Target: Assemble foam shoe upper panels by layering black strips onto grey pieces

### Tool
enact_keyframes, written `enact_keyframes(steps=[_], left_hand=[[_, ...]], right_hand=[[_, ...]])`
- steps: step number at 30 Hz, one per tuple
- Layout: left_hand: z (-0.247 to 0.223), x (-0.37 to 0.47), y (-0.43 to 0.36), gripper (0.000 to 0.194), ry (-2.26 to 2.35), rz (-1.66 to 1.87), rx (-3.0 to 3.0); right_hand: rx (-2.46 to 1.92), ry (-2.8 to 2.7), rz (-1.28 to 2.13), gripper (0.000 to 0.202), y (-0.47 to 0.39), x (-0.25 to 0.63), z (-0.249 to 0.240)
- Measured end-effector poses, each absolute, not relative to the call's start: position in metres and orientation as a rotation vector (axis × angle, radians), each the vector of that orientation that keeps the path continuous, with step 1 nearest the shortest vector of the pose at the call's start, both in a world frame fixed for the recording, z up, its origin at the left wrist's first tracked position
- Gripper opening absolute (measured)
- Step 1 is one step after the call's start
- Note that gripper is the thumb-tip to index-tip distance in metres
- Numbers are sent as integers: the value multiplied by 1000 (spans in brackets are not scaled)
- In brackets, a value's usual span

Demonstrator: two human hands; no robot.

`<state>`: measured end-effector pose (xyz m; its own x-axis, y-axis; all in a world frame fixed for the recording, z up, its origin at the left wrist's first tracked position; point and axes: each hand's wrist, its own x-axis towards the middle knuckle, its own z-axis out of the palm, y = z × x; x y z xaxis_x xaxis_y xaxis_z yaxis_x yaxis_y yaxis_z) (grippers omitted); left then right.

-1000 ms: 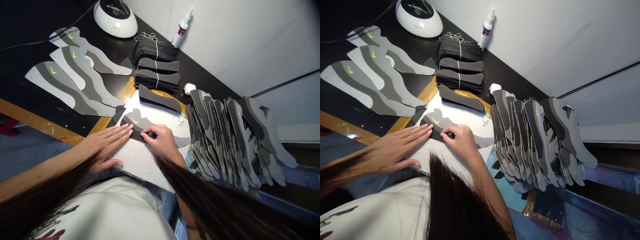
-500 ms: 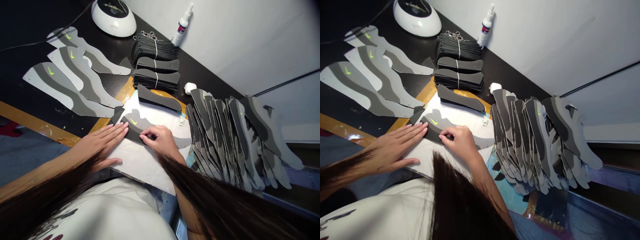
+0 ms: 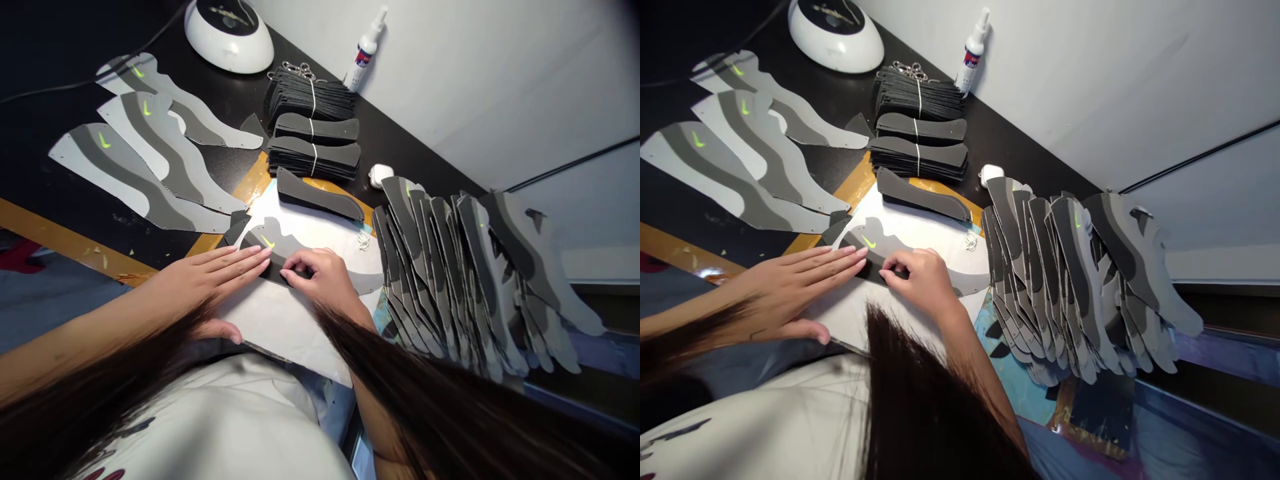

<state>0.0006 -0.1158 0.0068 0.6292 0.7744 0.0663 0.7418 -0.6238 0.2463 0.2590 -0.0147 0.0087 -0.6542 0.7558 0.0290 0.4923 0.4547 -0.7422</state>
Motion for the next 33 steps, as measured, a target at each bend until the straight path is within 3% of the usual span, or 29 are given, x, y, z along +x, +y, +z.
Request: enact_keyframes(steps=[3, 13, 33], left_hand=[[5, 7, -115, 116, 1259, 246, 2626], [-6, 11, -117, 110, 1275, 295, 2654], [-6, 31, -117, 116, 1242, 300, 2620]], right_hand=[[-1053, -2350, 1036, 6, -14, 258, 8], [-1016, -2369, 1161, 5, -8, 263, 17], [-1017, -2434, 1019, 6, -10, 263, 13]])
